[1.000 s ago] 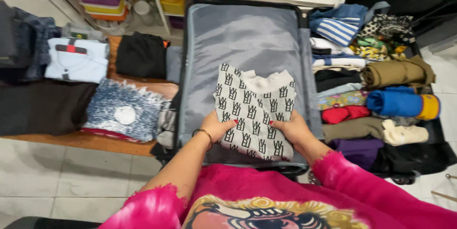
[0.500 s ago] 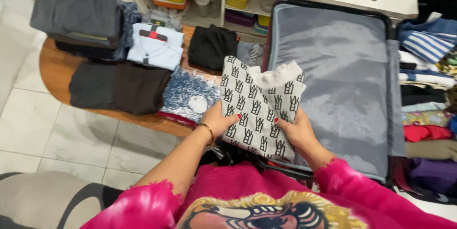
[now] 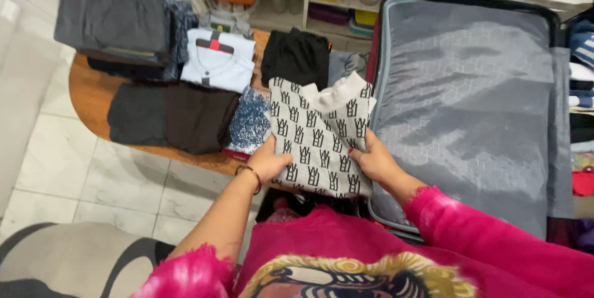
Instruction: The person folds various clothing items and places them into an open suitcase. They handle shirts, pants, and other garments, arranging them neatly inside the luggage.
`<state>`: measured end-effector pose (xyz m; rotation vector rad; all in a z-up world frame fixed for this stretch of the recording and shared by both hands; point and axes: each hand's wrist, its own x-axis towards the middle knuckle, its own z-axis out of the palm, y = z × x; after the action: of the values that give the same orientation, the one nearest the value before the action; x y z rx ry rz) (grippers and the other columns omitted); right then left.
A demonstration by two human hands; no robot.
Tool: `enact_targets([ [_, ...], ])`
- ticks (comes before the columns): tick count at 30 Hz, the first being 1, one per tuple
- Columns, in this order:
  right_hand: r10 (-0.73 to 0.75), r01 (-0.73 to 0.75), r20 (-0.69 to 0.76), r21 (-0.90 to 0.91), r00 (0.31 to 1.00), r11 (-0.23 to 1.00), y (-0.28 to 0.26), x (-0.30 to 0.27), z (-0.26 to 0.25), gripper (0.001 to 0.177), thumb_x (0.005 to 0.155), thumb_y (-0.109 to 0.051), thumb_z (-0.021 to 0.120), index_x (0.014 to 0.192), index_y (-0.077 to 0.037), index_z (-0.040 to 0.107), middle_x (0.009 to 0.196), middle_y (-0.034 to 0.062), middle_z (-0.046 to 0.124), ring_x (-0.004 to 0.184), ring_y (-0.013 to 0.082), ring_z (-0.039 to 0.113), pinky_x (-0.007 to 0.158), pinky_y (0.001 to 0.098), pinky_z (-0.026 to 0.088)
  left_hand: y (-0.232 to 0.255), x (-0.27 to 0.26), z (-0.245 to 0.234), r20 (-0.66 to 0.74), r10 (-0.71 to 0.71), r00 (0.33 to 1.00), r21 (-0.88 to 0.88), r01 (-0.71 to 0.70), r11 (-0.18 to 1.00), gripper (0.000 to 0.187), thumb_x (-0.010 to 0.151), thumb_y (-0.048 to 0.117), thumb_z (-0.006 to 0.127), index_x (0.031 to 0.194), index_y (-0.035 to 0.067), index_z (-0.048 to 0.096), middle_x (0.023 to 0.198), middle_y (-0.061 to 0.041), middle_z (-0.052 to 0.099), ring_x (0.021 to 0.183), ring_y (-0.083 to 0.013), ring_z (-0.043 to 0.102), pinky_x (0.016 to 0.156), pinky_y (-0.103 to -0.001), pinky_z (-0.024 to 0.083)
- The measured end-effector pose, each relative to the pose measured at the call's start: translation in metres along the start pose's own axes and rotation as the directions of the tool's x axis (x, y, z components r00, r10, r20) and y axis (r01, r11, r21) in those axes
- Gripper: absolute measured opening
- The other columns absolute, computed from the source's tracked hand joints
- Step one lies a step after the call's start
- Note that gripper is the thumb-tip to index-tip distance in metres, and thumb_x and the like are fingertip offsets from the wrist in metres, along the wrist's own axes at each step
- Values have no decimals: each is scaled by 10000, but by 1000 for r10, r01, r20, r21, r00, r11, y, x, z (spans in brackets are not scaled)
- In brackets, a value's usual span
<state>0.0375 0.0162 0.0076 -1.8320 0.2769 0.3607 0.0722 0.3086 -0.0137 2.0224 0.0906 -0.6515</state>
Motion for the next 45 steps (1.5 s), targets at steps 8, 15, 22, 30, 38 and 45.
enact_targets([
  [8, 51, -53, -50, -50, 997, 997, -7, 55, 24, 596, 851, 33, 625, 1425, -65, 497, 1299, 107, 682, 1223, 196, 615, 1039, 326, 464, -14, 50, -25, 63, 1, 998, 77, -6, 997, 652, 738, 199, 713, 1350, 80, 520, 1208, -195, 713, 1114, -345, 697, 983, -407, 529],
  [15, 53, -61, -94, -84, 994, 995, -25, 113, 84, 634, 835, 35, 623, 1444, -87, 494, 1323, 109, 672, 1224, 207, 619, 1031, 327, 460, -35, 109, -89, -37, 45, 998, 205, -36, 978, 603, 700, 154, 739, 1280, 98, 583, 1201, -209, 679, 1116, -392, 645, 970, -450, 511],
  [22, -17, 0, -91, -181, 996, 983, -35, 199, 151, 635, 864, 10, 646, 1473, -78, 489, 1304, 123, 682, 1218, 207, 636, 1041, 326, 469, -66, 160, -169, -213, 175, 961, 303, -105, 947, 557, 721, 127, 727, 1261, 78, 600, 1179, -238, 657, 1122, -445, 610, 967, -484, 499],
  [30, -49, 33, 120, 135, 992, 990, -61, 320, 214, 780, 814, 9, 691, 1495, -52, 314, 1352, 146, 615, 1247, 238, 601, 1034, 340, 483, -84, 208, -274, -419, 87, 904, 353, 74, 933, 941, 731, 207, 776, 1537, 48, 316, 1370, -235, 537, 1292, -420, 511, 1104, -444, 437],
  [38, 251, -162, 269, -313, 930, 936, -38, 294, 178, 772, 846, -270, 773, 1493, -16, 437, 1132, 177, 728, 993, 243, 690, 835, 363, 557, -76, 152, -243, -425, -79, 902, 347, 243, 906, 983, 758, 316, 800, 1571, 116, 286, 1626, -179, 263, 1464, -408, 286, 1150, -471, 347],
  [45, 389, -353, 144, -222, 910, 909, -30, 187, 122, 505, 874, -194, 742, 1318, 2, 600, 1018, 115, 733, 844, 193, 710, 741, 336, 565, -26, 95, -155, -154, 67, 986, 525, 24, 851, 906, 753, 316, 801, 1523, 127, 362, 1595, -174, 315, 1487, -401, 246, 1194, -480, 280],
])
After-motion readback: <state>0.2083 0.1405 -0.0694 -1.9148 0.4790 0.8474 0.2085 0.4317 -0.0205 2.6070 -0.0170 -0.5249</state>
